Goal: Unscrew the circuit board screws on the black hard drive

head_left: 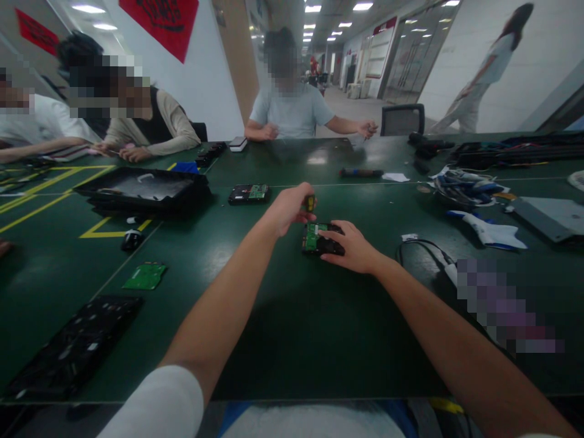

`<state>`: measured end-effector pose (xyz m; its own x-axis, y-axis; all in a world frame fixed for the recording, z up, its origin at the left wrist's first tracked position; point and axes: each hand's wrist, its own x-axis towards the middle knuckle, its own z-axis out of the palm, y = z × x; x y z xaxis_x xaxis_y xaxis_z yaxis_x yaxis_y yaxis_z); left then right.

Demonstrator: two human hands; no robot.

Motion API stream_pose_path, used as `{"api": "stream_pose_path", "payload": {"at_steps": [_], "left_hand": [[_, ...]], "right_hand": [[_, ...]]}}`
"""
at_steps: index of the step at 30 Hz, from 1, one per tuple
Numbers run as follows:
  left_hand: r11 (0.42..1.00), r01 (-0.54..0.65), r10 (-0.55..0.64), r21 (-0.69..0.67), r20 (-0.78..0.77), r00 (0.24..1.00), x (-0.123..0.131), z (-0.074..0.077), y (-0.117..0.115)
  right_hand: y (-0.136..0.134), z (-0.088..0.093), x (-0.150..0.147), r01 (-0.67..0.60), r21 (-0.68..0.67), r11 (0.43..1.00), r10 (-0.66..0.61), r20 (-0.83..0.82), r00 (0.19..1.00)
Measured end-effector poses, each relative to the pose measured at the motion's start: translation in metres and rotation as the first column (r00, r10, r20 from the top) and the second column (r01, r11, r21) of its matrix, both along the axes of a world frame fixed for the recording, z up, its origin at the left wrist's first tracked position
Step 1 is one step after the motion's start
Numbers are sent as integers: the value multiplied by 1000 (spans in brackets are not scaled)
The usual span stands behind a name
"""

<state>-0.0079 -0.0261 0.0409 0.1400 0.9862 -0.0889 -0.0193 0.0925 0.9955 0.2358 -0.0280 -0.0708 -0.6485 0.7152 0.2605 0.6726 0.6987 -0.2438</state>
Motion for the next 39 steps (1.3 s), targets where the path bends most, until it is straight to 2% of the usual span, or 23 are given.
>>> {"api": "stream_pose_path", "payload": {"at_steps": [3, 6, 10, 12, 15, 21, 29, 34, 39], "left_hand": [[998, -27, 32, 60, -82, 996, -2, 1, 1], [996, 17, -7, 84, -114, 993, -2, 2, 0], [994, 112, -112, -11, -35, 993, 0, 2, -3], [991, 124, -124, -39, 0, 992, 1, 3, -3], [996, 83, -83, -14, -13, 996, 1, 3, -3], [997, 10, 1, 77, -141, 990, -1, 7, -5], [1000, 14, -14, 3, -15, 1000, -2, 4, -3], [989, -48, 73, 142, -176, 982, -4, 2, 2], [951, -9, 113, 310, -320, 941, -5, 5, 1]], "right_hand": [[0, 1, 0, 2, -6, 1000, -2, 12, 1000], [0, 0, 0, -1, 1, 1000, 1, 7, 1000], [0, -1, -1, -3, 13, 1000, 3, -19, 1000], [0, 0, -1, -2, 10, 1000, 2, -22, 1000], [-1, 2, -1, 2, 2, 1000, -2, -11, 1000], [-2, 4, -1, 5, -12, 1000, -5, 17, 1000], [-1, 2, 0, 3, -19, 1000, -3, 17, 1000], [0, 1, 1, 5, -29, 1000, -4, 17, 1000], [0, 1, 0, 6, -19, 1000, -5, 6, 1000]]}}
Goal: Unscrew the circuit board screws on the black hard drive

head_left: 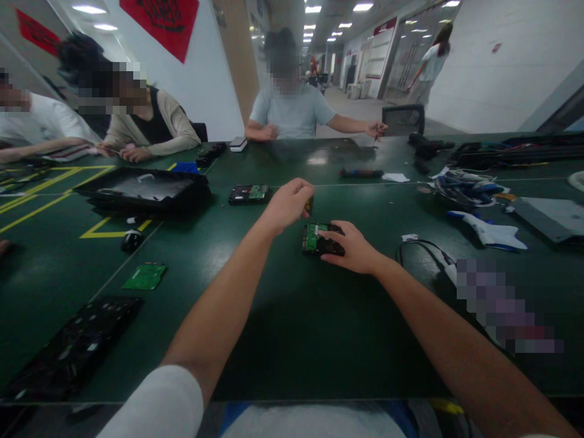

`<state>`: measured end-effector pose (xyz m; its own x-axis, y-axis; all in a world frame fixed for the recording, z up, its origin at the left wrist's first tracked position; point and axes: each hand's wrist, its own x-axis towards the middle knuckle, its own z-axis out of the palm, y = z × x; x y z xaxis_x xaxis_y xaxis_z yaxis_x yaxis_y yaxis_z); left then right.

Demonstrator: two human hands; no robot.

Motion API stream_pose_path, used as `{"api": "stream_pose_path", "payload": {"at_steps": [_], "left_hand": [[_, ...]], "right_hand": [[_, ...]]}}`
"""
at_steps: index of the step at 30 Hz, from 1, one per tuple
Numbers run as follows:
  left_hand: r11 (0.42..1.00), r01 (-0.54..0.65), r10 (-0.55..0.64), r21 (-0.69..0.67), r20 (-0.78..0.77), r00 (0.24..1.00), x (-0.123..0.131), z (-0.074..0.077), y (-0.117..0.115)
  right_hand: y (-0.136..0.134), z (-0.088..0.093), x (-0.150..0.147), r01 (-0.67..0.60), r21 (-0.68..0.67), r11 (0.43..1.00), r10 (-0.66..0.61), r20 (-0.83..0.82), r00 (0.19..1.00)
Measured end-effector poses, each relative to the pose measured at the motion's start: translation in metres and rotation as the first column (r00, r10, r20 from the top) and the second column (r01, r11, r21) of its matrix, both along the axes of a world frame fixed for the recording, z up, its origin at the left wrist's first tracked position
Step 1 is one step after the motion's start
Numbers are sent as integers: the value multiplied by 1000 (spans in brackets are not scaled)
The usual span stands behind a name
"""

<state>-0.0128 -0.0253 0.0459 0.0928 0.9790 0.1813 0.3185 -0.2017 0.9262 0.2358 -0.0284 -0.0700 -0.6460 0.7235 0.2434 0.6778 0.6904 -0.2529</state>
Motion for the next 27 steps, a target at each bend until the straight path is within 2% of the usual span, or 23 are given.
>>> {"api": "stream_pose_path", "payload": {"at_steps": [3, 5, 9, 13, 16, 19, 23, 27], "left_hand": [[998, -6, 10, 61, -64, 998, -3, 2, 0], [988, -25, 42, 150, -105, 994, -5, 2, 0], [930, -66, 129, 360, -153, 980, -4, -2, 3], [881, -41, 161, 472, -217, 963, 0, -6, 4], [867, -14, 159, 498, -251, 955, 0, -6, 2], [894, -32, 168, 447, -267, 949, 0, -5, 0], [923, -29, 118, 384, -211, 970, 0, -7, 1], [891, -30, 130, 452, -192, 973, -1, -11, 4]], "right_hand": [[0, 1, -1, -5, 11, 1000, 5, -8, 1000], [0, 1, -1, -6, 12, 1000, 6, -2, 1000], [0, 0, 0, -5, 13, 1000, 5, 3, 1000], [0, 0, -1, -3, 11, 1000, 3, -5, 1000], [-1, 1, -1, 1, 10, 1000, -1, -7, 1000], [-2, 1, -1, 7, 8, 1000, -7, -5, 1000], [-2, 1, -1, 13, 14, 1000, -13, 4, 1000], [-3, 1, -2, 19, 21, 1000, -20, 9, 1000]]}}
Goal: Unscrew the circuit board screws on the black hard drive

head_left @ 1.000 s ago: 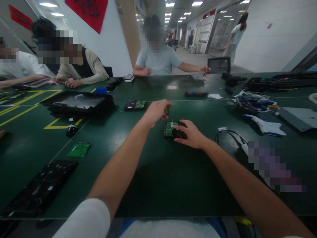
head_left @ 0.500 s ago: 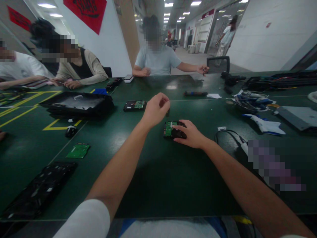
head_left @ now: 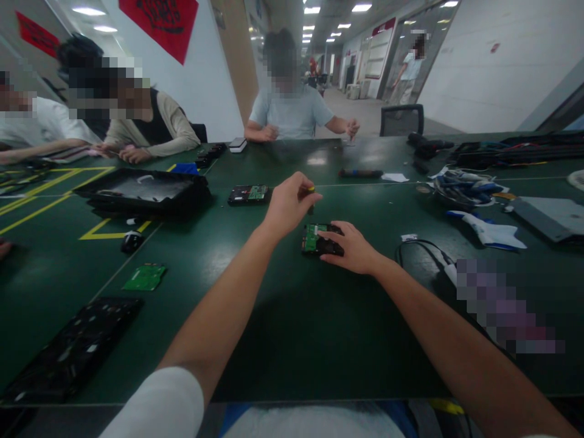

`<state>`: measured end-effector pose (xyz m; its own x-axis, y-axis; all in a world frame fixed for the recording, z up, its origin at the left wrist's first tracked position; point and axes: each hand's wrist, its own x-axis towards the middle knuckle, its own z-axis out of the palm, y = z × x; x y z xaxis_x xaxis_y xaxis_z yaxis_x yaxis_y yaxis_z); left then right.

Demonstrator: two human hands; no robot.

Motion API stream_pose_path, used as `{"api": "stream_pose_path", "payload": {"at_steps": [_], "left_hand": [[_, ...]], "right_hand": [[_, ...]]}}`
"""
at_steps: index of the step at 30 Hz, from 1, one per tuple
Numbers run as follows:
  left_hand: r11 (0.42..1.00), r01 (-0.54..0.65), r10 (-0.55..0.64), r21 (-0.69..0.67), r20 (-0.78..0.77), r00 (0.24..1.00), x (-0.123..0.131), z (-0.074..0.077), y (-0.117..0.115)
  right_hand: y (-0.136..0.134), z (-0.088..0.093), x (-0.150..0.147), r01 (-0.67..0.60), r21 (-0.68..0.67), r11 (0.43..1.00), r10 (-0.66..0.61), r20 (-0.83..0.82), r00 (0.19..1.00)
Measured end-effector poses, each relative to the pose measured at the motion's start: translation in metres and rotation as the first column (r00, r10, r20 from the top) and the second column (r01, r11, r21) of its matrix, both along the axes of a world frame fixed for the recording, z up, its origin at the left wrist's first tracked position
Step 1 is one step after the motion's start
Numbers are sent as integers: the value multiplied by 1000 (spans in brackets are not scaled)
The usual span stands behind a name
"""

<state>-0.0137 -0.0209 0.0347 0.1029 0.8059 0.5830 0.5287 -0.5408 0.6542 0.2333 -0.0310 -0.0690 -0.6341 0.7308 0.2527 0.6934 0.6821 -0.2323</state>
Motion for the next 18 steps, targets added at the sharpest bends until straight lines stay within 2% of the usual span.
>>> {"api": "stream_pose_path", "payload": {"at_steps": [5, 11, 14, 18], "left_hand": [[995, -69, 73, 74, -52, 996, -5, 3, 2], [996, -86, 87, 15, -115, 990, -8, 7, 2], [994, -113, 111, -9, -121, 986, -8, 3, 3], [994, -110, 109, -21, -40, 993, -5, -6, 7]], "right_hand": [[-2, 1, -4, 20, 6, 1000, -20, -5, 1000], [-4, 3, -6, 52, 14, 999, -52, 5, 999], [-5, 4, -6, 61, 10, 998, -61, 10, 998], [-5, 5, -7, 60, 0, 998, -60, 3, 998]]}}
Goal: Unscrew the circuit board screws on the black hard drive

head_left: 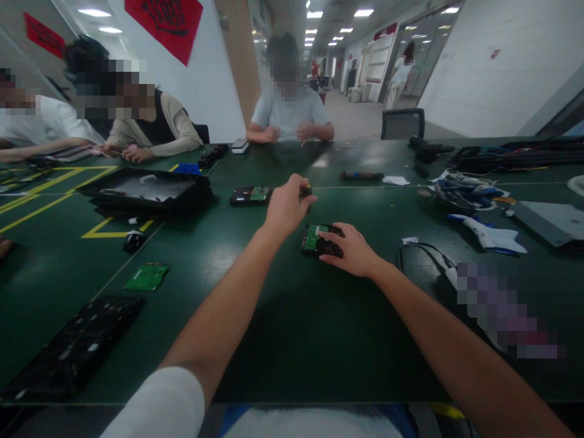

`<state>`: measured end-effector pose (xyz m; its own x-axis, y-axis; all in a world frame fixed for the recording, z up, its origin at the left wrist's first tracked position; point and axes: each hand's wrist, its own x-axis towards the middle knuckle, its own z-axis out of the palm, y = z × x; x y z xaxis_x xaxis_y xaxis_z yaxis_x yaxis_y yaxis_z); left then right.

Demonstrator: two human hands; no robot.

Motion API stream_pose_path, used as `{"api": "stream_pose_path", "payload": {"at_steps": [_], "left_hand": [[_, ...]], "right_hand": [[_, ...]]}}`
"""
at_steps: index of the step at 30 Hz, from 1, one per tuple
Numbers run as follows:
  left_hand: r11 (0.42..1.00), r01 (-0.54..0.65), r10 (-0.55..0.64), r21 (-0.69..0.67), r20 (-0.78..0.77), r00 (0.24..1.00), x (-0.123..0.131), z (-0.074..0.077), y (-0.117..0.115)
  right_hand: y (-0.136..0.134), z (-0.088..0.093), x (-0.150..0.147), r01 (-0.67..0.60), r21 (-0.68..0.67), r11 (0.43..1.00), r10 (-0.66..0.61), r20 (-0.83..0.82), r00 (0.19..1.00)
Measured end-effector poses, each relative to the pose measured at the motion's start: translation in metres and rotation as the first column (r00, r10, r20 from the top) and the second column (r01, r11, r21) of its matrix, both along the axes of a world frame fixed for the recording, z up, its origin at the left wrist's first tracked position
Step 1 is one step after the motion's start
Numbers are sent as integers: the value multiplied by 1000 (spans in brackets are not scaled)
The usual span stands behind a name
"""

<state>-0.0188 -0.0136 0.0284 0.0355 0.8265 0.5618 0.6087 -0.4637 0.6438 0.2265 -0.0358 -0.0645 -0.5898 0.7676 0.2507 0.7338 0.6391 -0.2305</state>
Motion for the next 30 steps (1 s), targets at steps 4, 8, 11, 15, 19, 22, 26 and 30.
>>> {"api": "stream_pose_path", "payload": {"at_steps": [4, 8, 11, 15, 19, 22, 26, 30], "left_hand": [[999, 30, -32, 28, 54, 998, 3, -5, 3], [995, 49, -51, 81, 25, 998, 3, -1, 1], [993, 25, -17, 113, -70, 997, -2, 3, -1], [988, 47, -29, 150, -125, 992, -8, 2, 2], [988, 56, -38, 145, -124, 992, -7, -2, 5], [990, 17, -9, 140, -55, 998, -3, -6, 5], [990, -3, -6, 142, 68, 998, 3, -15, 8], [986, 66, -85, 150, 124, 989, 6, -18, 9]], "right_hand": [[1, -1, 0, -4, 7, 1000, 4, -1, 1000], [0, 0, -1, 8, -3, 1000, -8, 16, 1000], [-1, 1, -1, 8, -7, 1000, -8, 15, 1000], [-1, 1, -1, 8, -8, 1000, -8, 20, 1000], [-1, 1, -1, 12, -15, 1000, -11, 28, 1000], [-1, 2, -1, 12, -12, 1000, -12, 28, 1000], [-2, 3, -2, 14, -11, 1000, -14, 27, 1000], [-1, 1, -2, 15, -1, 1000, -15, 22, 1000]]}}
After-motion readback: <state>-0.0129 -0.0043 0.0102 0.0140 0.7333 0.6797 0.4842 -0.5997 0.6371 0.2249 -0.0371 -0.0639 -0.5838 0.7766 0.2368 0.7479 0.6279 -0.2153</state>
